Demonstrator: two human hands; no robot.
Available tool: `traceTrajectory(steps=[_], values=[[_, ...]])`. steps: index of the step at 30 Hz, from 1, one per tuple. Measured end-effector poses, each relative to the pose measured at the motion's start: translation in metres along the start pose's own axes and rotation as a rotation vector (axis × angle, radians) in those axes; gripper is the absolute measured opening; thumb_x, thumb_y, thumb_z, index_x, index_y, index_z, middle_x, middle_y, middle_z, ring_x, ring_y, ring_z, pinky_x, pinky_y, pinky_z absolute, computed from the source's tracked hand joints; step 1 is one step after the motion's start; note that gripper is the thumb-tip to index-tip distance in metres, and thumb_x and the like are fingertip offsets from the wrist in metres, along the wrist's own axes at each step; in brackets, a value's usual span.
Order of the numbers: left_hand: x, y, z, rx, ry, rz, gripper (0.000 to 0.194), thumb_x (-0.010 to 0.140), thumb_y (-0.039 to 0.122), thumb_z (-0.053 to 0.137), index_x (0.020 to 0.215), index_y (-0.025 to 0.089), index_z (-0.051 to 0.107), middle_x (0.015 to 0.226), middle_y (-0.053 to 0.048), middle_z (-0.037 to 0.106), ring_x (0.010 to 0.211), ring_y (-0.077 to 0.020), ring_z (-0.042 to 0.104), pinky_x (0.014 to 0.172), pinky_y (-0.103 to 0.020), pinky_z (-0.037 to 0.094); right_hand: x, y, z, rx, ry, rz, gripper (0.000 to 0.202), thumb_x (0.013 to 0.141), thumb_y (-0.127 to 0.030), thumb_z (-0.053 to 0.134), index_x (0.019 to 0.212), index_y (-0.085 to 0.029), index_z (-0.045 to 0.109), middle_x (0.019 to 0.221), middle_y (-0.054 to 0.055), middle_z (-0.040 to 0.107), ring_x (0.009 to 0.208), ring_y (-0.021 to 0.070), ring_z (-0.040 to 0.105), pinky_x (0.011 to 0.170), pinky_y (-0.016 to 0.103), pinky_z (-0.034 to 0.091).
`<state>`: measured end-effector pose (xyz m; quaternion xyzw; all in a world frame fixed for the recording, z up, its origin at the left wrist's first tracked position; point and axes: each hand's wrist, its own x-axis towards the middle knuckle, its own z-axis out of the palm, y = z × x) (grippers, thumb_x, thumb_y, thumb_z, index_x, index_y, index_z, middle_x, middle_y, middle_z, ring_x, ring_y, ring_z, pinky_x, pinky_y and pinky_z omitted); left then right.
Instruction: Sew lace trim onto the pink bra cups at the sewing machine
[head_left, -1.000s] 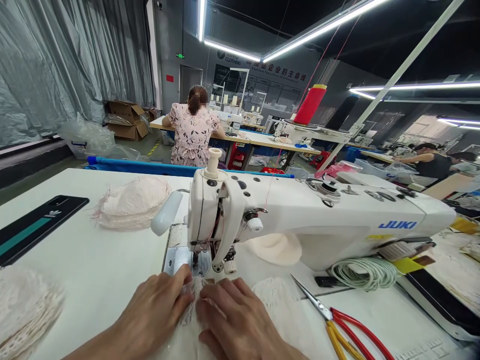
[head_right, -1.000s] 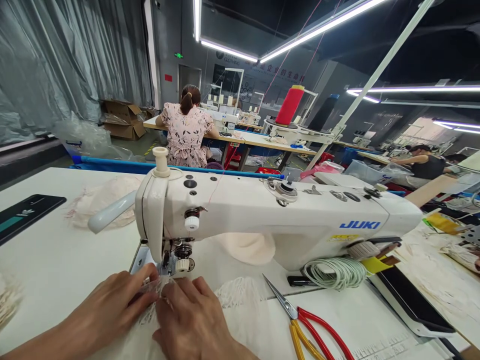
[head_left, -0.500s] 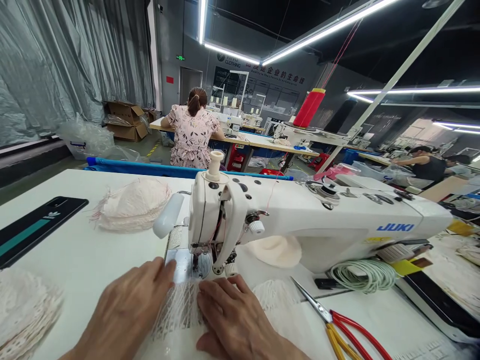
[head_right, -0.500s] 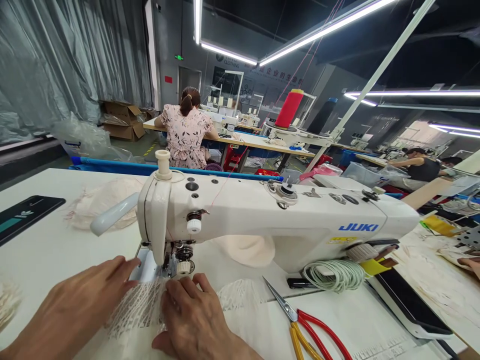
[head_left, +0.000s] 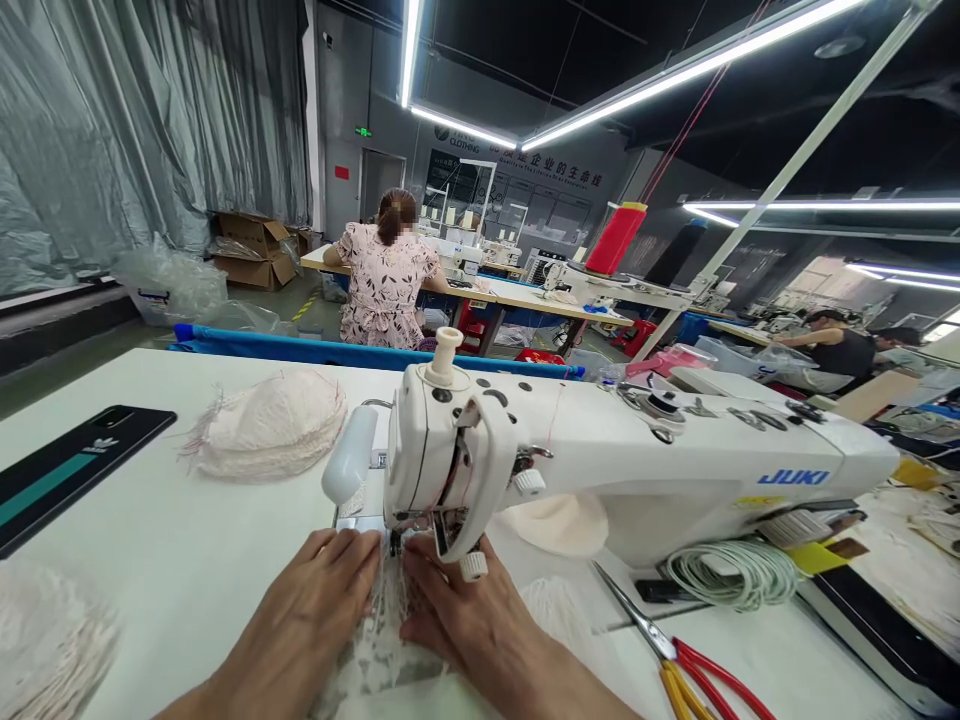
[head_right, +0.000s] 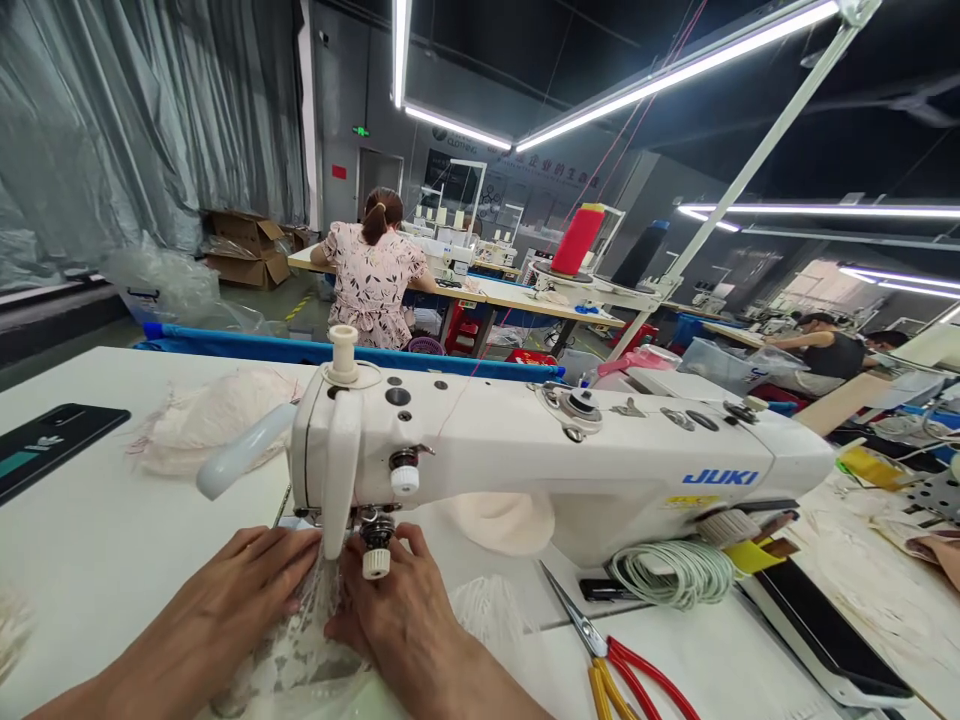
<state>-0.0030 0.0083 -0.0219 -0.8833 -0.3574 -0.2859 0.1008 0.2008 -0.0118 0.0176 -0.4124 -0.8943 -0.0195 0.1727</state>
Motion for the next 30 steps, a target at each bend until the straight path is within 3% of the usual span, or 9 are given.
traceTrajectory(steps=[6,9,13,17,20,23,26,30], values=[[0.011,-0.001,-0.002,-0.050,0.015,-0.028,0.025,0.087,0.006,0.036,0.089,0.018,0.059,0.089,-0.003,0.063,0.086,-0.0189,0.057,0.081,-0.034,0.044,-0.001,0.005,0.009,-0.069,0.066,0.017,0.044,0.082,-0.028,0.068,0.122,-0.015,0.053,0.116,0.011,0.064,0.106,0.0236,0.057,0.093,0.037,0.044],[0.007,0.007,-0.013,-0.083,-0.035,0.014,0.032,0.093,0.007,0.031,0.089,0.017,0.061,0.090,-0.003,0.062,0.088,-0.0170,0.058,0.089,-0.036,0.039,-0.007,0.002,-0.001,-0.008,0.021,-0.048,0.035,0.087,-0.035,0.062,0.115,-0.014,0.056,0.117,0.014,0.063,0.107,0.0238,0.057,0.097,0.042,0.040],[-0.005,0.028,-0.031,-0.249,-0.014,0.047,0.037,0.100,0.030,0.034,0.079,0.020,0.062,0.082,0.001,0.063,0.081,-0.0132,0.058,0.091,-0.031,0.034,-0.016,-0.007,-0.015,0.151,-0.031,-0.192,0.039,0.086,-0.054,0.055,0.089,-0.016,0.060,0.107,0.008,0.067,0.098,0.0188,0.060,0.097,0.036,0.039],[-0.014,0.044,-0.038,-0.178,-0.023,0.006,0.049,0.094,0.056,0.035,0.078,0.020,0.063,0.081,0.000,0.064,0.082,-0.0159,0.058,0.090,-0.032,0.035,-0.021,-0.013,-0.012,0.154,0.004,-0.233,0.023,0.096,-0.026,0.049,0.078,-0.014,0.056,0.089,0.004,0.067,0.085,0.0144,0.061,0.088,0.031,0.040],[-0.017,0.045,-0.032,-0.135,0.029,0.036,0.037,0.098,0.038,0.038,0.085,0.017,0.065,0.081,-0.001,0.065,0.080,-0.0165,0.058,0.088,-0.034,0.036,-0.021,-0.015,-0.007,0.171,0.052,-0.246,0.023,0.096,-0.016,0.044,0.077,-0.013,0.056,0.082,0.003,0.065,0.076,0.0128,0.059,0.083,0.031,0.041],[-0.018,0.041,-0.027,-0.123,0.062,0.085,0.038,0.097,0.011,0.029,0.084,0.015,0.065,0.077,-0.003,0.064,0.076,-0.0162,0.058,0.084,-0.036,0.037,-0.022,-0.015,-0.006,0.173,0.069,-0.252,0.027,0.097,-0.025,0.044,0.077,-0.012,0.057,0.078,0.005,0.064,0.075,0.0146,0.059,0.081,0.033,0.042],[-0.018,0.040,-0.027,-0.062,0.104,0.134,0.042,0.094,0.004,0.026,0.085,0.013,0.066,0.078,-0.005,0.066,0.076,-0.0165,0.059,0.083,-0.037,0.038,-0.023,-0.015,-0.006,0.169,0.081,-0.268,0.030,0.098,-0.030,0.042,0.080,-0.012,0.057,0.077,0.006,0.064,0.075,0.0157,0.058,0.079,0.034,0.042],[-0.019,0.042,-0.030,0.036,0.134,0.183,0.040,0.093,0.002,0.030,0.081,0.013,0.066,0.081,-0.007,0.070,0.082,-0.0180,0.061,0.086,-0.037,0.039,-0.024,-0.015,-0.005,0.133,0.092,-0.326,0.024,0.096,-0.009,0.039,0.084,-0.015,0.058,0.077,0.004,0.066,0.074,0.0138,0.058,0.079,0.033,0.042]])
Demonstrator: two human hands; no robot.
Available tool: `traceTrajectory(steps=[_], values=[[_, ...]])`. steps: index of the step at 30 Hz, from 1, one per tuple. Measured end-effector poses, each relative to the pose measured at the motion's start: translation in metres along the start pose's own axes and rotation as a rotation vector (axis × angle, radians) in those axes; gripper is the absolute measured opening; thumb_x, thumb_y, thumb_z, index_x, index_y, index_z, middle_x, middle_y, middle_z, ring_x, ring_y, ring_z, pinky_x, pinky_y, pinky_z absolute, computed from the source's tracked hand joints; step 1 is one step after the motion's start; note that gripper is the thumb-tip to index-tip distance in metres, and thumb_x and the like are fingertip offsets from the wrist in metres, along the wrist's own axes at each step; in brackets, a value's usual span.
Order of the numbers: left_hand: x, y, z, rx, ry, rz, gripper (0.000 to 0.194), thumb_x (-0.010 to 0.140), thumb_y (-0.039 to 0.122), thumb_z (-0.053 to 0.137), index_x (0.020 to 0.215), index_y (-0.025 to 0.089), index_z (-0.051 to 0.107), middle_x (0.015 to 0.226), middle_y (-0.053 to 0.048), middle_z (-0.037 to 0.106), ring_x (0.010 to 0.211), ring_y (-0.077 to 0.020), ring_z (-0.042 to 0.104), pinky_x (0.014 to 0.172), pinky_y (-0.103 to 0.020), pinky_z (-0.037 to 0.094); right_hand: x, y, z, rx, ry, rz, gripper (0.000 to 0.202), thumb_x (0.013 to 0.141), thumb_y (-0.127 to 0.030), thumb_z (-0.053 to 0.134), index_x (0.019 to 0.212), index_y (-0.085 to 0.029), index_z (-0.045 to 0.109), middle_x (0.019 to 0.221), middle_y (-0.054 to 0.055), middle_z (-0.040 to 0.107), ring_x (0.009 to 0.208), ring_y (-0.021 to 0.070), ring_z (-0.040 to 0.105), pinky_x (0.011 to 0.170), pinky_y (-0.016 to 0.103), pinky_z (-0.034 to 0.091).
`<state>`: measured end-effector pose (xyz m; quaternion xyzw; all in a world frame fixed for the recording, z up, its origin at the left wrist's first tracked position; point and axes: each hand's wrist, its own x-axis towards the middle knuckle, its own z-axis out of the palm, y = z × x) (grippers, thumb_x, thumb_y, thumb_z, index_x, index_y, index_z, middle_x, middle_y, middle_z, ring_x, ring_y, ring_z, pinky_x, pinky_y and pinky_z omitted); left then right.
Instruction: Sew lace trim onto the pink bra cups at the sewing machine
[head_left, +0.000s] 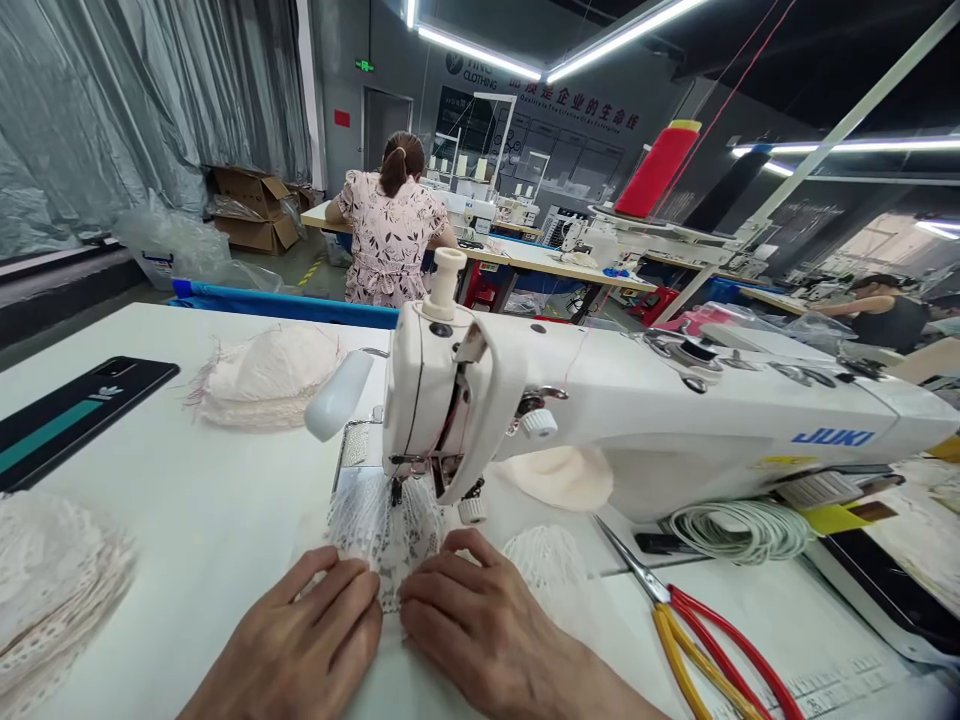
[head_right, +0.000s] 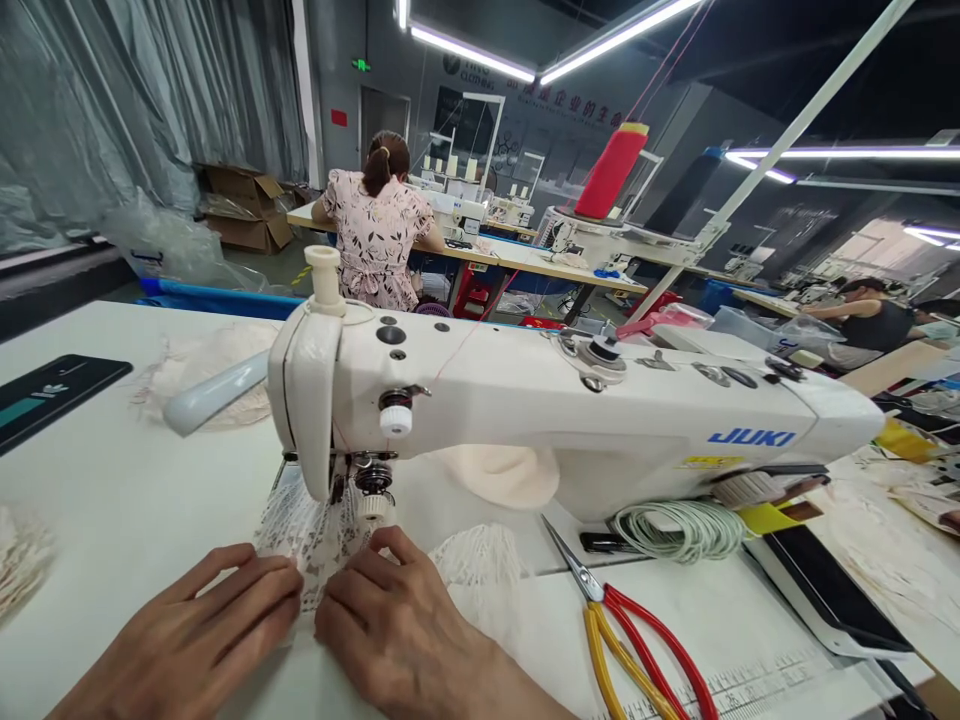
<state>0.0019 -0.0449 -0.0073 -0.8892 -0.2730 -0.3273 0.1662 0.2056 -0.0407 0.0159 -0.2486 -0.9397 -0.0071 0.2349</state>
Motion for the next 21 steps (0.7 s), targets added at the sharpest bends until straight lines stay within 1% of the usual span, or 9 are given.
traceTrajectory(steps=[2,5,7,8,11,13,16,21], values=[[-0.0018,0.0009,-0.0002,0.012,0.017,0.023,0.041,0.093,0.003,0.030,0.078,0.014,0.066,0.083,-0.008,0.071,0.085,-0.0183,0.062,0.087,-0.037,0.039,0.0005,-0.0008,0.0001,-0.014,0.000,-0.018,0.024,0.094,-0.008,0.041,0.080,-0.015,0.059,0.075,0.003,0.065,0.072,0.0135,0.057,0.078,0.033,0.042],[-0.0057,0.0017,0.0004,0.019,-0.016,0.027,0.039,0.093,0.002,0.031,0.081,0.014,0.066,0.089,-0.007,0.073,0.089,-0.0175,0.063,0.091,-0.037,0.039,0.0019,-0.0027,-0.0009,-0.039,0.001,-0.029,0.023,0.093,-0.016,0.050,0.071,-0.015,0.058,0.072,0.002,0.064,0.070,0.0128,0.056,0.077,0.033,0.042],[-0.0081,0.0023,0.0002,0.021,-0.037,0.027,0.037,0.092,0.002,0.032,0.084,0.014,0.067,0.093,-0.007,0.073,0.092,-0.0176,0.063,0.093,-0.037,0.039,0.0023,-0.0038,-0.0015,-0.043,0.000,-0.035,0.024,0.091,-0.023,0.054,0.069,-0.014,0.058,0.071,0.001,0.063,0.069,0.0127,0.056,0.077,0.034,0.042],[-0.0090,0.0027,-0.0002,0.018,-0.047,0.025,0.037,0.092,0.002,0.033,0.084,0.015,0.067,0.094,-0.006,0.073,0.093,-0.0175,0.063,0.094,-0.037,0.039,0.0022,-0.0041,-0.0015,-0.040,0.000,-0.040,0.023,0.091,-0.023,0.055,0.070,-0.014,0.059,0.071,0.001,0.063,0.069,0.0126,0.057,0.077,0.033,0.042],[-0.0103,0.0041,-0.0021,0.001,-0.044,0.007,0.040,0.093,0.003,0.030,0.083,0.018,0.067,0.090,-0.003,0.074,0.091,-0.0161,0.063,0.096,-0.036,0.037,0.0013,-0.0040,-0.0009,-0.022,0.001,-0.054,0.017,0.089,-0.014,0.054,0.073,-0.013,0.060,0.070,0.000,0.063,0.069,0.0119,0.057,0.079,0.032,0.041],[-0.0099,0.0045,-0.0031,-0.015,-0.027,-0.008,0.042,0.093,0.003,0.029,0.083,0.019,0.067,0.088,-0.002,0.074,0.088,-0.0152,0.064,0.096,-0.035,0.036,0.0007,-0.0033,-0.0002,-0.009,-0.001,-0.060,0.017,0.087,-0.010,0.053,0.072,-0.014,0.060,0.069,0.000,0.063,0.066,0.0111,0.055,0.079,0.032,0.041],[-0.0082,0.0048,-0.0038,-0.061,-0.021,-0.026,0.044,0.094,0.004,0.028,0.083,0.019,0.067,0.086,-0.001,0.074,0.086,-0.0140,0.064,0.096,-0.033,0.036,0.0005,-0.0018,-0.0002,0.007,0.004,-0.076,0.016,0.086,-0.008,0.052,0.073,-0.013,0.060,0.069,-0.001,0.063,0.065,0.0108,0.054,0.080,0.032,0.041],[-0.0059,0.0062,-0.0039,-0.088,-0.013,-0.049,0.041,0.094,0.002,0.030,0.083,0.018,0.067,0.084,-0.002,0.074,0.086,-0.0148,0.064,0.094,-0.034,0.037,0.0008,0.0006,-0.0022,0.031,-0.010,-0.094,0.018,0.086,-0.008,0.052,0.071,-0.013,0.060,0.068,-0.001,0.062,0.064,0.0103,0.052,0.081,0.032,0.040]])
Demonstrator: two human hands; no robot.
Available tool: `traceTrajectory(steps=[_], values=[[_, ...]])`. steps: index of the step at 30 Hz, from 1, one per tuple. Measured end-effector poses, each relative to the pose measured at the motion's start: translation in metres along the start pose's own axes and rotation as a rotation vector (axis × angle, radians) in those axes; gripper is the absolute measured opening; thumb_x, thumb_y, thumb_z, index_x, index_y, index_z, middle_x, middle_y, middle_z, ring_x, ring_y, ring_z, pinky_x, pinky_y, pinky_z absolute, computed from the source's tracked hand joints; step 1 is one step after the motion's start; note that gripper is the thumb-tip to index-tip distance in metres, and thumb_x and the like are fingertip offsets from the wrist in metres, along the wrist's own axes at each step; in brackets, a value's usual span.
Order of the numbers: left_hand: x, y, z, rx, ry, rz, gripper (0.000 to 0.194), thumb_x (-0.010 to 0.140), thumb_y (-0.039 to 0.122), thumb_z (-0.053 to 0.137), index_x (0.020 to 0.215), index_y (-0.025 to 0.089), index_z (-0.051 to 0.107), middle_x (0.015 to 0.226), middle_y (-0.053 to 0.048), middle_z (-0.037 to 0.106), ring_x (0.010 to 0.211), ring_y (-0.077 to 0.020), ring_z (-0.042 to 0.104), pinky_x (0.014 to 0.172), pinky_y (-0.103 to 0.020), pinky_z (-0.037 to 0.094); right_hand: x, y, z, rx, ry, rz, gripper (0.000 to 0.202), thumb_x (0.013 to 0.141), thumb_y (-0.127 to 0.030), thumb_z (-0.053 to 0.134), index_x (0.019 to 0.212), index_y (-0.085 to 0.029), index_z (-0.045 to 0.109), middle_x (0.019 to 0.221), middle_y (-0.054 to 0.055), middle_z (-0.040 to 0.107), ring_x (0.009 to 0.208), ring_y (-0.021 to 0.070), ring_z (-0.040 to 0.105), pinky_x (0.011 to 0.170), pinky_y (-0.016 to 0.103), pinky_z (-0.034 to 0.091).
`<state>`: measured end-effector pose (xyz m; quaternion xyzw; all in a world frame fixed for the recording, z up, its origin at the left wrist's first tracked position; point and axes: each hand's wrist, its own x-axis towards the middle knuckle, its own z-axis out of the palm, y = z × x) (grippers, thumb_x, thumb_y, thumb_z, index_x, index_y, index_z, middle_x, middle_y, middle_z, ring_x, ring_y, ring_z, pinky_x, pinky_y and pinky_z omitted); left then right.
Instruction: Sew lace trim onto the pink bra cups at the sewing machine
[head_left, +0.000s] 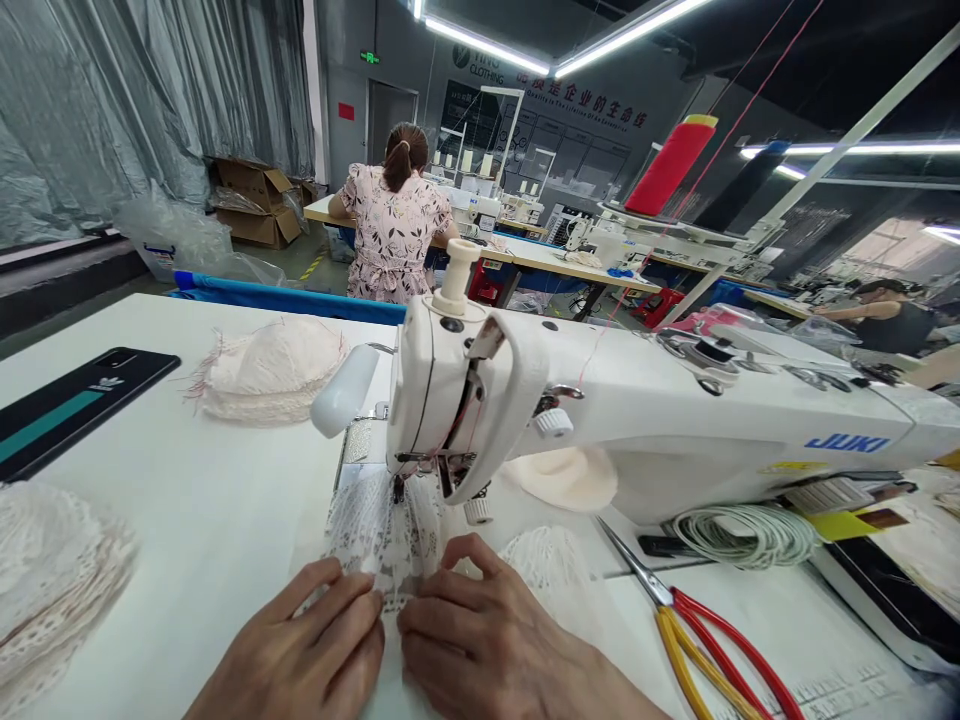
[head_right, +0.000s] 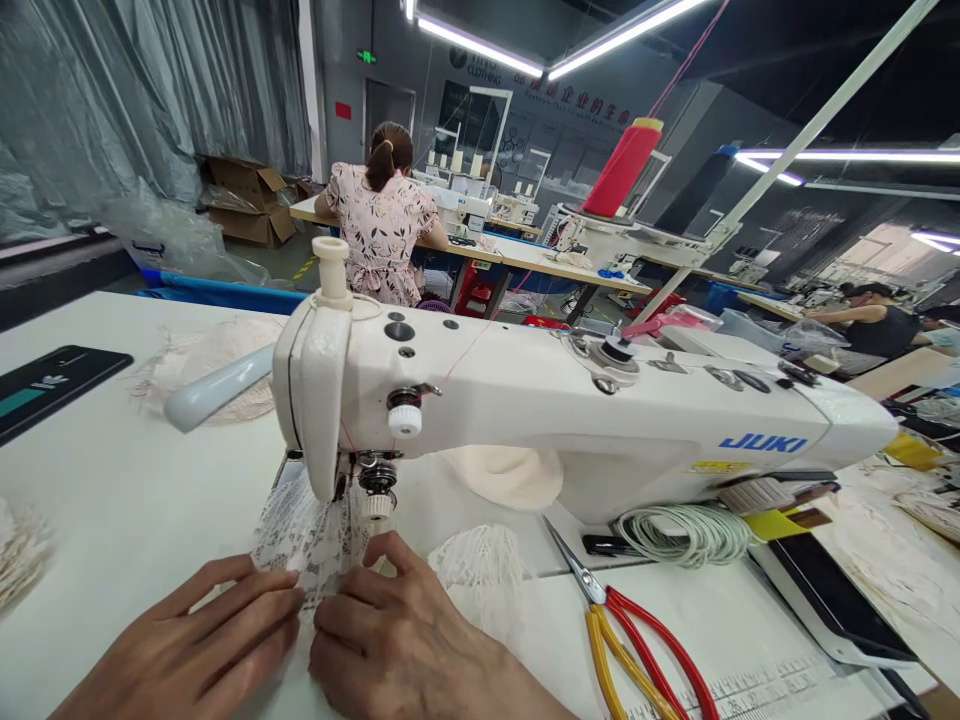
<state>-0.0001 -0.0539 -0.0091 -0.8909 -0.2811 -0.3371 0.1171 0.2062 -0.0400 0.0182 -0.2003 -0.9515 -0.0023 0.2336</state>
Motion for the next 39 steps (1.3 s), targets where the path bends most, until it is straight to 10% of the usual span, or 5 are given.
traceTrajectory(steps=[9,16,33,39], values=[[0.005,-0.001,0.002,0.006,-0.047,-0.002,0.043,0.097,0.007,0.025,0.092,0.017,0.067,0.079,-0.002,0.068,0.080,-0.0148,0.059,0.087,-0.032,0.037,0.002,-0.001,-0.003,0.018,-0.033,0.024,0.022,0.089,-0.012,0.049,0.070,-0.015,0.059,0.067,-0.003,0.061,0.062,0.0100,0.048,0.079,0.032,0.039],[0.007,-0.002,0.005,0.015,-0.010,-0.008,0.040,0.094,0.005,0.027,0.093,0.017,0.065,0.077,-0.002,0.065,0.077,-0.0157,0.058,0.083,-0.034,0.038,-0.001,0.005,0.002,0.022,0.026,0.167,0.046,0.093,-0.056,0.039,0.085,-0.015,0.059,0.079,0.003,0.065,0.077,0.0149,0.058,0.081,0.033,0.039],[0.028,-0.037,0.029,0.106,-0.068,-0.025,0.022,0.086,0.007,0.040,0.088,0.018,0.060,0.078,-0.001,0.062,0.070,-0.0162,0.057,0.082,-0.034,0.038,-0.005,0.029,0.025,-0.250,0.081,0.307,0.064,0.085,-0.070,0.033,0.115,-0.018,0.057,0.087,0.008,0.069,0.086,0.0224,0.060,0.093,0.043,0.032],[0.021,-0.028,0.029,0.119,-0.046,-0.019,0.028,0.090,0.005,0.038,0.081,0.016,0.062,0.074,-0.001,0.059,0.070,-0.0165,0.056,0.083,-0.037,0.039,-0.006,0.021,0.021,-0.200,0.103,0.221,0.054,0.087,-0.065,0.039,0.091,-0.016,0.060,0.090,0.006,0.067,0.076,0.0175,0.058,0.087,0.038,0.034]])
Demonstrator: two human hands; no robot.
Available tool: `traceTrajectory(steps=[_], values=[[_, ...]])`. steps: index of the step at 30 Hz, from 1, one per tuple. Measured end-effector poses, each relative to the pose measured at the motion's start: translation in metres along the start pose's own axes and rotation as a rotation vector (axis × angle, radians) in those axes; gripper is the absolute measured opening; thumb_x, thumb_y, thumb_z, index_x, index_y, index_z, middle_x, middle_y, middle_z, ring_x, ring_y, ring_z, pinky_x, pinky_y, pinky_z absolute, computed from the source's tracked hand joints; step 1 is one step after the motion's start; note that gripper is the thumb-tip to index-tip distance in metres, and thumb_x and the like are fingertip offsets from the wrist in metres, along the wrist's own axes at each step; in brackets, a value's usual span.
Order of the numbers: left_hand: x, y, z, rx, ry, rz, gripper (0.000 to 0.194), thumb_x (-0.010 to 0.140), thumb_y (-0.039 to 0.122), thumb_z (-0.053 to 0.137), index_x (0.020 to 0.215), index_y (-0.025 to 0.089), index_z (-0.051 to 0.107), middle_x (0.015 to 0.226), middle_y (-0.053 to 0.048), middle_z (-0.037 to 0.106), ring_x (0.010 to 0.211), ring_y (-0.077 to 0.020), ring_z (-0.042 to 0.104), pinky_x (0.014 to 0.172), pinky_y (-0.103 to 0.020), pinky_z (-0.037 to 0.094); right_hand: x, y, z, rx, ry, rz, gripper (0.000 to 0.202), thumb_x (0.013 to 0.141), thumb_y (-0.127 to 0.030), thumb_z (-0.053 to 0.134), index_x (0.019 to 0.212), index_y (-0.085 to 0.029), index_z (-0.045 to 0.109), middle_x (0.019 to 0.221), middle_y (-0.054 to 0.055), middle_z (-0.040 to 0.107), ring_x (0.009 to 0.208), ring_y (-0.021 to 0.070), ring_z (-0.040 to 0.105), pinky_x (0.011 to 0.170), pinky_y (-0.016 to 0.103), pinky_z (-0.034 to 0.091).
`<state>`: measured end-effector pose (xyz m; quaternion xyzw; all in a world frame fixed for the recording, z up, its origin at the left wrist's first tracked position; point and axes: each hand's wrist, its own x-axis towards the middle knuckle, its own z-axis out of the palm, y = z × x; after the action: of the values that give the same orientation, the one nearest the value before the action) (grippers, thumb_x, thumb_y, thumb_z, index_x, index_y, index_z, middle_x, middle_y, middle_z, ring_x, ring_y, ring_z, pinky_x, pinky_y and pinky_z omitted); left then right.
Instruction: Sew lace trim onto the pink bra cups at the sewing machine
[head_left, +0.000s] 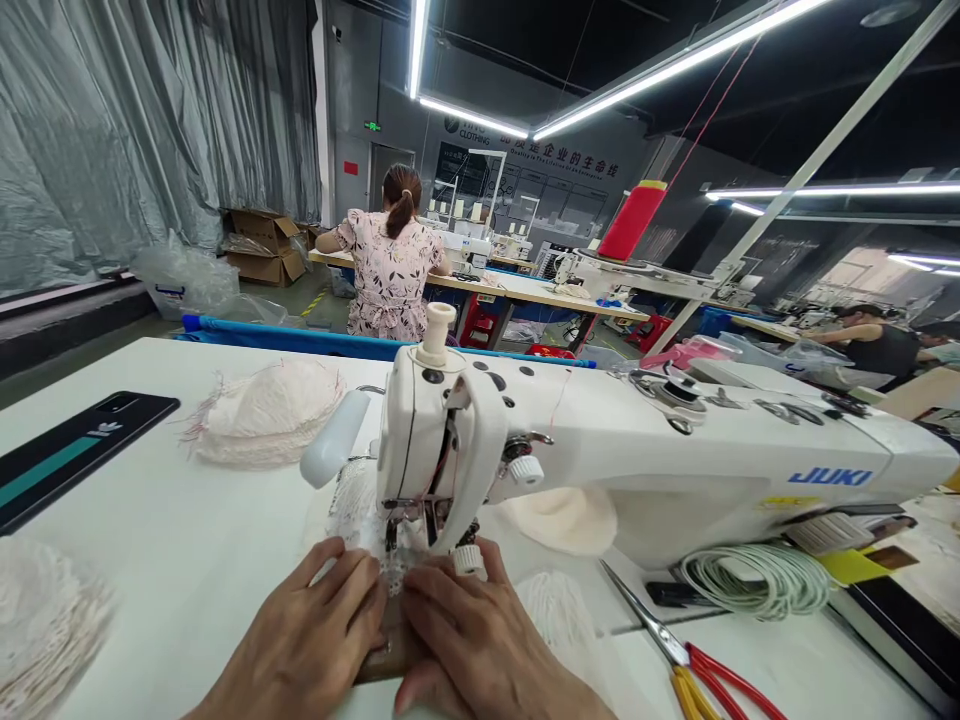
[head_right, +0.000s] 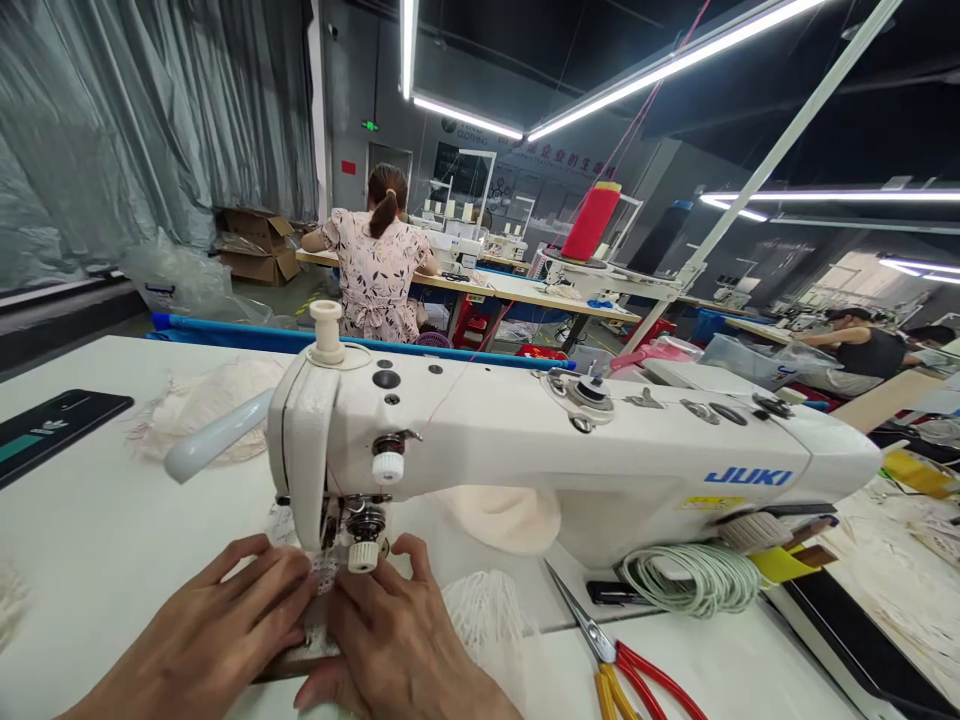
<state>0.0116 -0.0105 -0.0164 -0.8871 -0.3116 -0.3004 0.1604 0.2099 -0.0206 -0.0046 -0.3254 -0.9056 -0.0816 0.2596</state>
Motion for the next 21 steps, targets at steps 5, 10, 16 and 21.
traceTrajectory(steps=[5,10,16,21], values=[[0.000,0.007,-0.007,0.006,0.049,0.015,0.035,0.093,0.006,0.037,0.072,0.015,0.063,0.068,-0.001,0.058,0.067,-0.0157,0.054,0.080,-0.036,0.040,0.003,-0.003,-0.007,0.057,0.003,-0.007,0.043,0.093,-0.055,0.042,0.085,-0.016,0.058,0.083,0.002,0.066,0.072,0.0152,0.058,0.086,0.038,0.031],[0.000,0.008,-0.008,0.027,0.050,0.014,0.038,0.094,0.006,0.034,0.075,0.014,0.066,0.073,-0.004,0.062,0.073,-0.0168,0.057,0.083,-0.037,0.041,0.004,-0.002,-0.006,0.105,0.087,-0.010,0.049,0.096,-0.055,0.032,0.087,-0.014,0.058,0.082,0.002,0.066,0.069,0.0144,0.057,0.086,0.038,0.028],[-0.004,0.004,-0.002,0.061,0.073,0.016,0.037,0.096,0.010,0.034,0.082,0.014,0.067,0.080,-0.005,0.066,0.080,-0.0178,0.059,0.085,-0.037,0.041,0.003,-0.002,-0.006,0.092,0.063,0.014,0.048,0.095,-0.056,0.033,0.091,-0.015,0.060,0.082,0.003,0.067,0.074,0.0165,0.058,0.087,0.039,0.027],[-0.012,-0.003,0.008,0.071,0.032,0.017,0.031,0.097,0.017,0.037,0.090,0.013,0.067,0.092,-0.008,0.067,0.091,-0.0202,0.059,0.092,-0.040,0.039,0.003,0.001,-0.003,0.065,0.091,0.041,0.040,0.096,-0.051,0.040,0.096,-0.015,0.060,0.087,0.004,0.069,0.073,0.0162,0.058,0.088,0.039,0.025]])
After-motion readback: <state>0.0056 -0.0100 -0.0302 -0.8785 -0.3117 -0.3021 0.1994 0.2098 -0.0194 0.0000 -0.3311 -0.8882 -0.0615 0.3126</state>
